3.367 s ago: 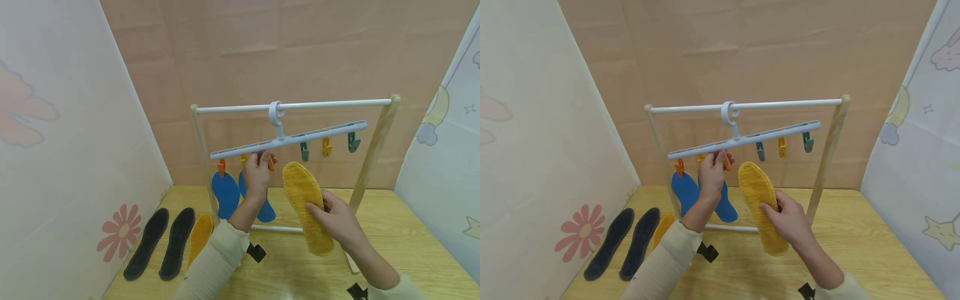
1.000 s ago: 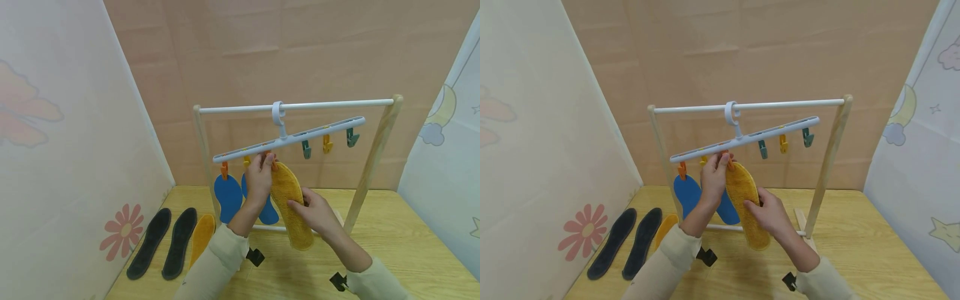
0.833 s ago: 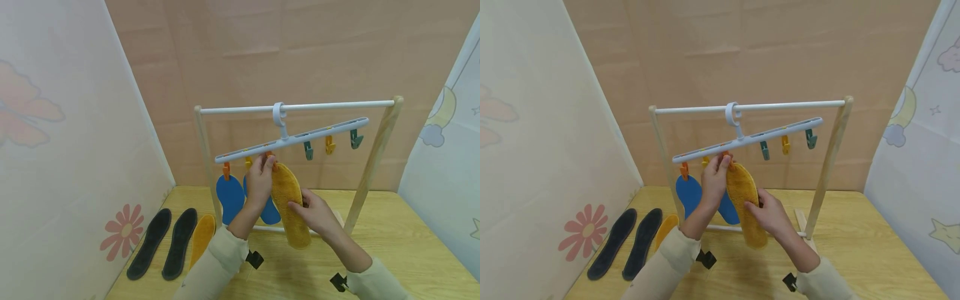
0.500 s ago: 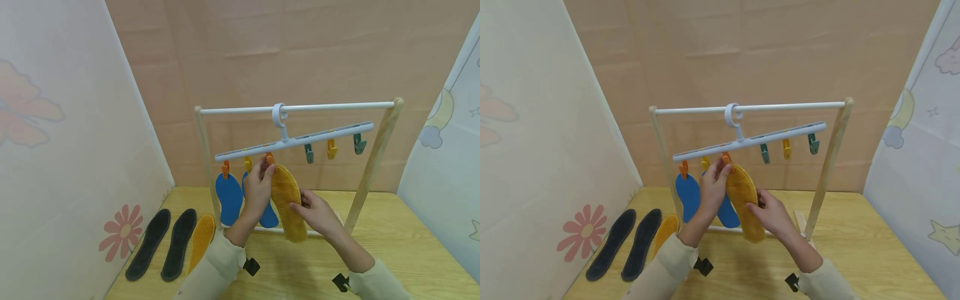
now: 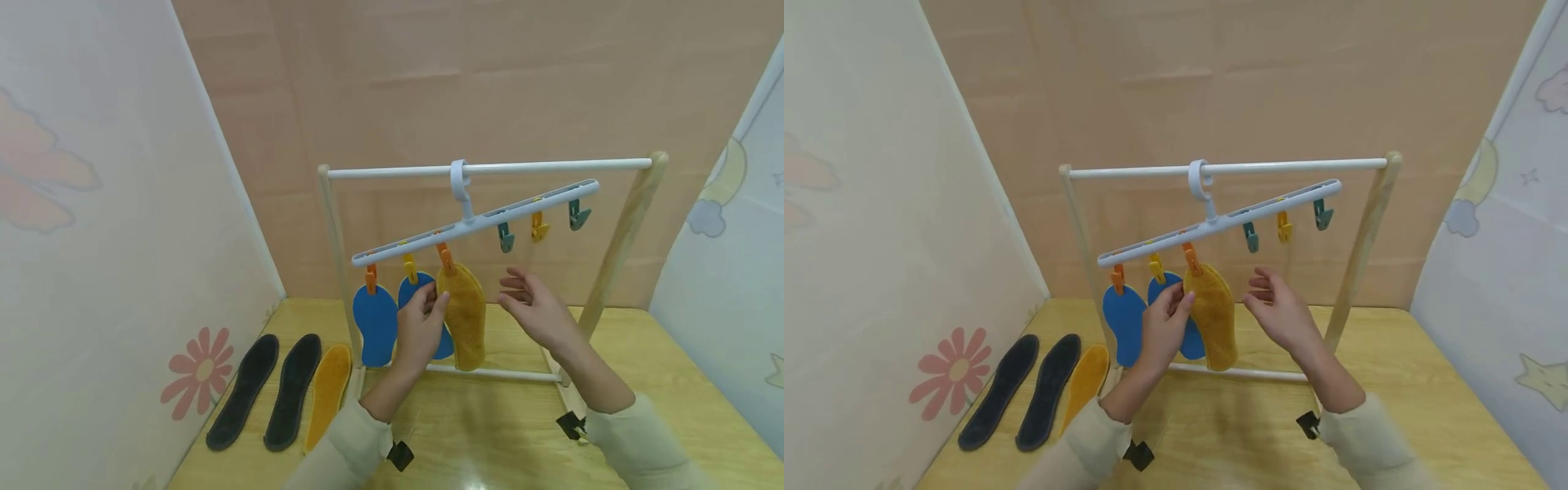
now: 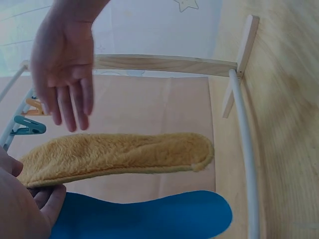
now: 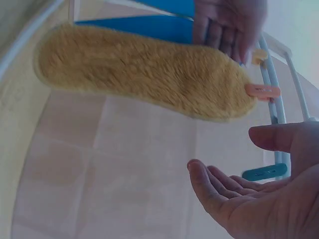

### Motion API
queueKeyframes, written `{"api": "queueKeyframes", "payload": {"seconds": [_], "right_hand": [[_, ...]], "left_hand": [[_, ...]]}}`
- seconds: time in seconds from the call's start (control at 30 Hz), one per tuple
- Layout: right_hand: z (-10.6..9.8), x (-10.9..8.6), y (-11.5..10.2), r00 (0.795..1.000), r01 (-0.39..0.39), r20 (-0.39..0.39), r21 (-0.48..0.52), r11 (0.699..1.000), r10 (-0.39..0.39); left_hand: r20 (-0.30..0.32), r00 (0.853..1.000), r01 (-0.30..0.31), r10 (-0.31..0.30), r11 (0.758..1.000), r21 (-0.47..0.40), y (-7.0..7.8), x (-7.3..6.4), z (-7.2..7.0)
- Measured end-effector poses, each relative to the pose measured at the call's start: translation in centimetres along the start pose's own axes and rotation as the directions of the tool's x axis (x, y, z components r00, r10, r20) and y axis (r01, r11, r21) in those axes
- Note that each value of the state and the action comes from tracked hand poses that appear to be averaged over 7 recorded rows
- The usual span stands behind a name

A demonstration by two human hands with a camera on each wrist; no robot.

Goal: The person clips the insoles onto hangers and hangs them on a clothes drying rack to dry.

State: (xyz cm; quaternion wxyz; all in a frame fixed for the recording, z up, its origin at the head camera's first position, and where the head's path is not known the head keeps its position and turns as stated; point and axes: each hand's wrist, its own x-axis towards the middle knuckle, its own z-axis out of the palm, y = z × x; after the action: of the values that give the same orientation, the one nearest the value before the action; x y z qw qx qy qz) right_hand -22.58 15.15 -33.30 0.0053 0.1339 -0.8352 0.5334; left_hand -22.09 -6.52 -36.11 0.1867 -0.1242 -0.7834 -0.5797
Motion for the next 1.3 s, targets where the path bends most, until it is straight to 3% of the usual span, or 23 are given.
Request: {"api": "queueKeyframes", "payload": {"seconds": [0.27, 0.43, 0.63, 0.83, 1.03, 1.13, 1.3], "right_hand": [[-1.9, 3.9, -2.3, 0.995, 0.058, -0.081, -0.065, 0.996, -0.063], [-2.3, 6.0, -2.9, 0.993, 0.073, -0.086, -0.092, 0.993, -0.081], [-2.8, 6.7, -3.3, 0.991, 0.128, -0.028, -0.020, 0.992, -0.129], [-3.2, 6.7, -3.1, 0.984, 0.177, 0.014, 0.074, 0.981, -0.179], [-3.3, 6.4, -2.7, 0.973, 0.228, 0.013, 0.158, 0.961, -0.232], [-3.4, 6.3, -2.6, 0.968, 0.244, 0.010, 0.198, 0.949, -0.250], [-3.4, 6.1, -2.6, 0.973, 0.222, 0.012, 0.197, 0.955, -0.229]], "left_hand": [[0.074, 0.996, 0.045, -0.047, 0.999, 0.030, -1.3, -0.8, -0.8], [0.165, 0.980, 0.095, -0.108, 0.992, 0.080, -2.2, -1.6, -1.1], [0.281, 0.949, 0.109, -0.145, 0.984, 0.140, -3.0, -2.4, -1.8], [0.387, 0.900, 0.134, -0.199, 0.973, 0.189, -3.4, -3.0, -3.1], [0.460, 0.850, 0.118, -0.257, 0.944, 0.309, -4.2, -3.7, -5.3], [0.466, 0.836, 0.105, -0.288, 0.919, 0.380, -4.6, -4.1, -6.7], [0.446, 0.829, 0.115, -0.336, 0.884, 0.453, -4.7, -4.7, -9.3]]}}
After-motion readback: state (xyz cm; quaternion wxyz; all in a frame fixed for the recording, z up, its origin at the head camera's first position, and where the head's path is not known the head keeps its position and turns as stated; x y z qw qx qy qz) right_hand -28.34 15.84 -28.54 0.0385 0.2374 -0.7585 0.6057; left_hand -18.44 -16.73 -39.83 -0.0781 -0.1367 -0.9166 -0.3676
